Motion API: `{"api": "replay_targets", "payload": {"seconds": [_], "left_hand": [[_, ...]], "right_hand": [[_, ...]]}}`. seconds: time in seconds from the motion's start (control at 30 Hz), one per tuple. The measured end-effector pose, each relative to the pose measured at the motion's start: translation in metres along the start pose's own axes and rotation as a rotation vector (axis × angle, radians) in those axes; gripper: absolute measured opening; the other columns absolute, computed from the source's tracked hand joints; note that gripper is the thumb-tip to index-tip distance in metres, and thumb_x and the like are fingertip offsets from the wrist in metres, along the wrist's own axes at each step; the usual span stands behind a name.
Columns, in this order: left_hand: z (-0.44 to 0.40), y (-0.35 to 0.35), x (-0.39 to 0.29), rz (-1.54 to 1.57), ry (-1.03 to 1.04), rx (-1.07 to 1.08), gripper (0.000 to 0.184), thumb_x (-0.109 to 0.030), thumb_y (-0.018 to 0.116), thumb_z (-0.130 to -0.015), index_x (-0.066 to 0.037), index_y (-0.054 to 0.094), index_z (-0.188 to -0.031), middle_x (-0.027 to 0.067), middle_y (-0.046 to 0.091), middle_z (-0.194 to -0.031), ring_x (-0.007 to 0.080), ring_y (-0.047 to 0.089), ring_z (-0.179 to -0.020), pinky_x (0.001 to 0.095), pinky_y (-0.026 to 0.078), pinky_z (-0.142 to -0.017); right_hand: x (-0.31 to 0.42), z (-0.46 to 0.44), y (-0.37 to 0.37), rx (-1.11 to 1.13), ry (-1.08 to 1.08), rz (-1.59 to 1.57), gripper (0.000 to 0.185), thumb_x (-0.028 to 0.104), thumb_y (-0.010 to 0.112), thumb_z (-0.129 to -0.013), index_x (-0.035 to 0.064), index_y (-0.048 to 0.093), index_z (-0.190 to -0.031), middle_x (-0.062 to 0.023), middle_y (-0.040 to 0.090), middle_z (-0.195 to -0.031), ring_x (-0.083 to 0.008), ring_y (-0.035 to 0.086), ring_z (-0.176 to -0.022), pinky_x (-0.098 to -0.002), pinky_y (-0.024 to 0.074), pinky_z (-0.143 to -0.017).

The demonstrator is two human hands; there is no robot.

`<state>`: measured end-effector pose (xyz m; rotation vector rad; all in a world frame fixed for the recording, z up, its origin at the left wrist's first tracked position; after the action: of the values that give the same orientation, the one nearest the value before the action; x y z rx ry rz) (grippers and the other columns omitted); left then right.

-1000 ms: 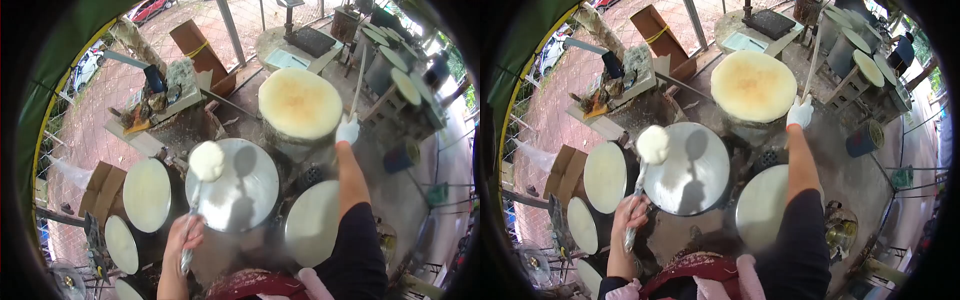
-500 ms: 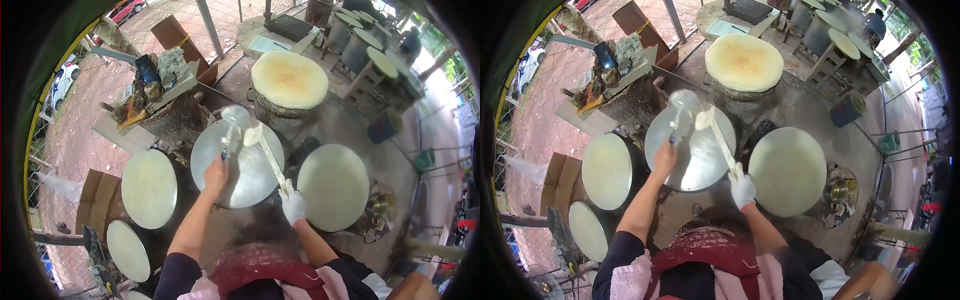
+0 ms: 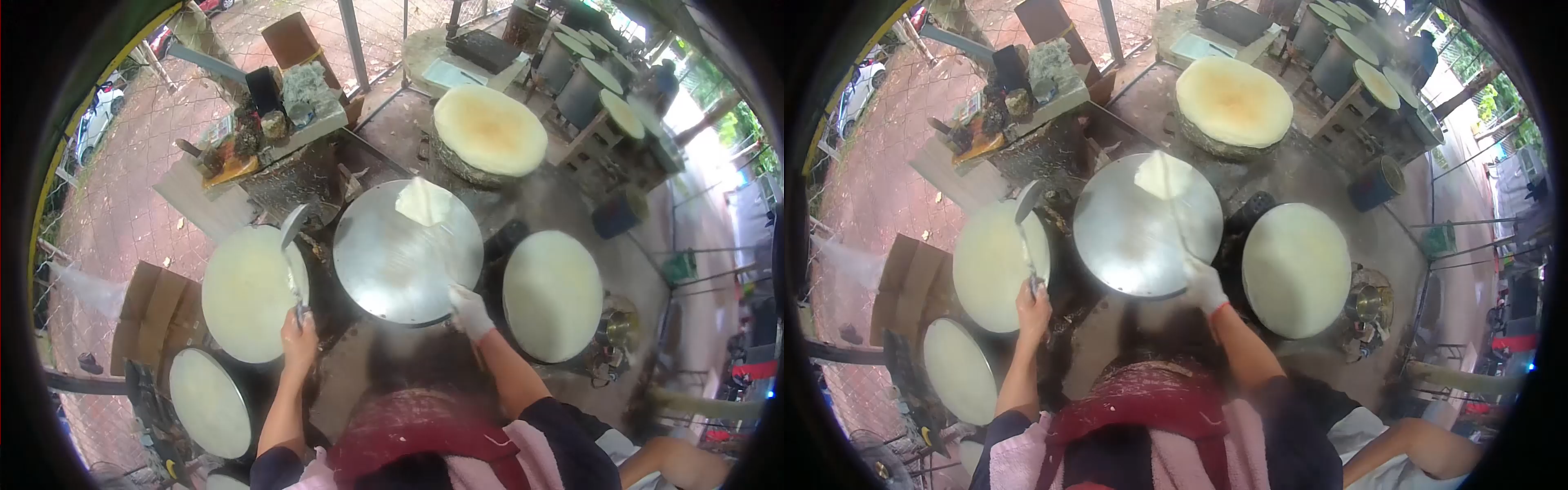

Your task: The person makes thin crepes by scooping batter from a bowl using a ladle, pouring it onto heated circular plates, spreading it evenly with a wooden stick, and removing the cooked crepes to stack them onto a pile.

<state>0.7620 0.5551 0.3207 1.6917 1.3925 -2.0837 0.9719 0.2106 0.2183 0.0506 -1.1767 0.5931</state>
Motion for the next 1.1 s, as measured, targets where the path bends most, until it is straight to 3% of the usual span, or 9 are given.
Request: {"api": "replay_targets", "payload": {"seconds": [0.2,0.4,0.53,0.67,0.73,0.8,0.9,1.03,1.1], "left_hand": [[0.051,-0.023,-0.006,0.057,-0.249,-0.092,0.018,-0.011,0.05,-0.091,0.002,0.058,-0.099,0.0075,0.055,-0.07,0.0157,0.052,-0.06,0.0318,0.044,-0.059],[0.089,-0.006,-0.036,0.195,-0.413,-0.106,0.017,-0.012,0.049,-0.092,0.001,0.056,-0.099,0.0032,0.053,-0.068,0.0103,0.048,-0.051,0.0262,0.041,-0.05],[0.1,-0.007,-0.065,0.223,-0.477,-0.125,0.014,-0.012,0.049,-0.093,-0.001,0.056,-0.098,0.0011,0.051,-0.065,0.0076,0.045,-0.046,0.0248,0.037,-0.044],[0.117,-0.002,-0.056,0.224,-0.505,-0.211,0.013,-0.012,0.049,-0.093,-0.002,0.055,-0.098,-0.0008,0.049,-0.063,0.0067,0.044,-0.045,0.0245,0.036,-0.043],[0.119,0.005,-0.061,0.236,-0.519,-0.217,0.013,-0.012,0.049,-0.093,-0.003,0.055,-0.098,-0.001,0.048,-0.063,0.0065,0.044,-0.045,0.0244,0.036,-0.042],[0.127,0.007,-0.063,0.253,-0.553,-0.209,0.012,-0.012,0.049,-0.093,-0.003,0.055,-0.098,-0.0014,0.048,-0.062,0.0063,0.043,-0.045,0.0241,0.036,-0.042],[0.128,0.007,-0.063,0.279,-0.576,-0.229,0.011,-0.012,0.049,-0.093,-0.003,0.055,-0.097,-0.0018,0.047,-0.062,0.0061,0.043,-0.045,0.0237,0.035,-0.042],[0.131,0.008,-0.064,0.276,-0.591,-0.257,0.01,-0.011,0.049,-0.093,-0.003,0.054,-0.097,-0.0021,0.046,-0.061,0.0061,0.044,-0.045,0.0234,0.035,-0.041],[0.129,0.012,-0.065,0.296,-0.61,-0.261,0.01,-0.011,0.049,-0.093,-0.003,0.054,-0.096,-0.0019,0.046,-0.061,0.0064,0.044,-0.045,0.0236,0.034,-0.041]], "right_hand": [[0.024,-0.011,-0.065,-0.136,-0.112,-0.019,0.037,0.019,0.059,-0.092,-0.0021,0.06,-0.122,-0.0109,0.067,-0.115,-0.0141,0.061,-0.102,-0.0266,0.0455,-0.092],[0.037,-0.02,-0.013,0.292,0.163,-0.224,0.039,0.017,0.058,-0.094,-0.0039,0.056,-0.127,-0.0094,0.065,-0.116,-0.0106,0.058,-0.098,-0.0247,0.046,-0.087],[0.032,-0.053,-0.061,0.218,-0.185,-0.058,0.033,0.013,0.063,-0.091,0.0019,0.062,-0.122,-0.0087,0.066,-0.114,-0.0118,0.06,-0.102,-0.0245,0.0455,-0.092],[0.031,-0.071,-0.083,0.261,0.073,-0.019,0.035,0.02,0.06,-0.093,0.004,0.061,-0.124,-0.0017,0.067,-0.095,-0.0061,0.054,-0.069,-0.021,0.0443,-0.063],[0.045,-0.053,-0.042,0.44,0.179,-0.175,0.035,0.021,0.059,-0.094,0.008,0.061,-0.126,0.0048,0.061,-0.077,-0.0018,0.03,-0.043,-0.0196,0.0227,-0.04],[0.033,-0.059,-0.029,0.49,0.141,-0.092,0.035,0.019,0.06,-0.093,0.0045,0.061,-0.125,-0.0004,0.067,-0.096,-0.0066,0.055,-0.07,-0.0216,0.044,-0.063],[0.051,-0.084,-0.062,0.454,-0.213,0.036,0.034,0.018,0.06,-0.093,0.0006,0.062,-0.123,-0.0054,0.065,-0.117,-0.0116,0.057,-0.106,-0.0264,0.0433,-0.094],[0.081,-0.099,-0.083,0.544,0.075,0.017,0.036,0.02,0.056,-0.095,0.0062,0.058,-0.129,0.0032,0.06,-0.075,-0.0024,0.045,-0.052,-0.0198,0.0365,-0.045],[0.088,-0.078,-0.06,0.631,0.179,0.084,0.038,0.023,0.055,-0.096,0.0086,0.057,-0.131,0.0053,0.054,-0.068,-0.0031,0.035,-0.044,-0.0208,0.028,-0.039]]}}
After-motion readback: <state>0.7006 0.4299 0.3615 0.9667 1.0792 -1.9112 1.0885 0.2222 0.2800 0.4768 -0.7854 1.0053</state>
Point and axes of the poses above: each hand's wrist, its own z-axis away from the middle knuckle, its own y-axis out of the palm, x = y × z, the point moved 4 cm from there along -z, towards the middle knuckle
